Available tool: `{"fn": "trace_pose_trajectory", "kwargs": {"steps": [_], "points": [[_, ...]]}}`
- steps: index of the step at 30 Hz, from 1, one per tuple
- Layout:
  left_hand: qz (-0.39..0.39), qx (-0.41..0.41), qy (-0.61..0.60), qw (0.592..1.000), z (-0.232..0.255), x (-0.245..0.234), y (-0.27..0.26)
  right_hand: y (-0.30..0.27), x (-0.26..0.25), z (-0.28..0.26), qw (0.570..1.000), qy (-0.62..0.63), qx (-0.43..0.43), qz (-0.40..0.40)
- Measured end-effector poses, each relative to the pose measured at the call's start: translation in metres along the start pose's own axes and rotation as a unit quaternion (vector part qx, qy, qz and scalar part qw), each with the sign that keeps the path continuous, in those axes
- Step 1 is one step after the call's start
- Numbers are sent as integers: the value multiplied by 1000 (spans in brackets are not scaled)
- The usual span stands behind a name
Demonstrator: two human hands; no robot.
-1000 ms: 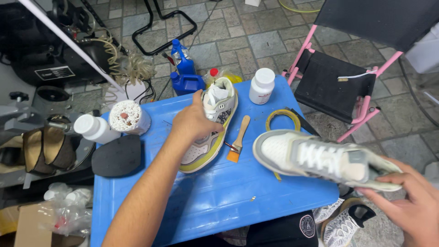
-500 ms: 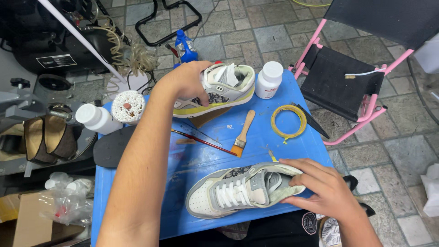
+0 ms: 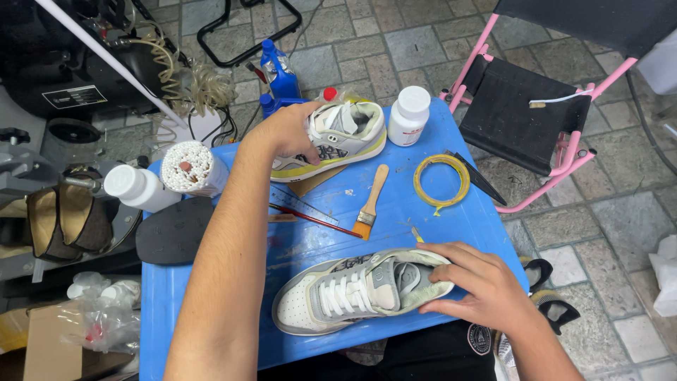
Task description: The person applies yellow masking tape to the midsole of a white and grey sneaker. They carefully wrap the tape around the shoe's edge, smooth it down, and trim the excess with a utility knife. The person then repeats the process on the second shoe, ensuring the tape covers the midsole area precisely.
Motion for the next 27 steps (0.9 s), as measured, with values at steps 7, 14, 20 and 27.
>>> {"fn": "trace_pose_trajectory", "kwargs": {"steps": [7, 14, 20, 27], "points": [[244, 95, 105, 959, 61, -9, -82, -6, 25, -6, 998, 26, -7, 52], [78, 161, -20, 984, 129, 62, -227, -7, 57, -16, 994, 89, 2, 66], [125, 108, 21, 986, 113, 71, -233, 4, 85, -6, 975, 169, 122, -77], [-26, 3, -60, 998, 84, 64, -210, 7, 99, 17, 921, 359, 135, -69]]}}
Point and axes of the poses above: each hand's wrist, its own y-axis towards the middle knuckle, its own x-axis out of the palm, z = x × y, the point moved 6 cm from there along y, towards the middle knuckle, and after that the axes turned 11 degrees about x, right-handed, at the moved point
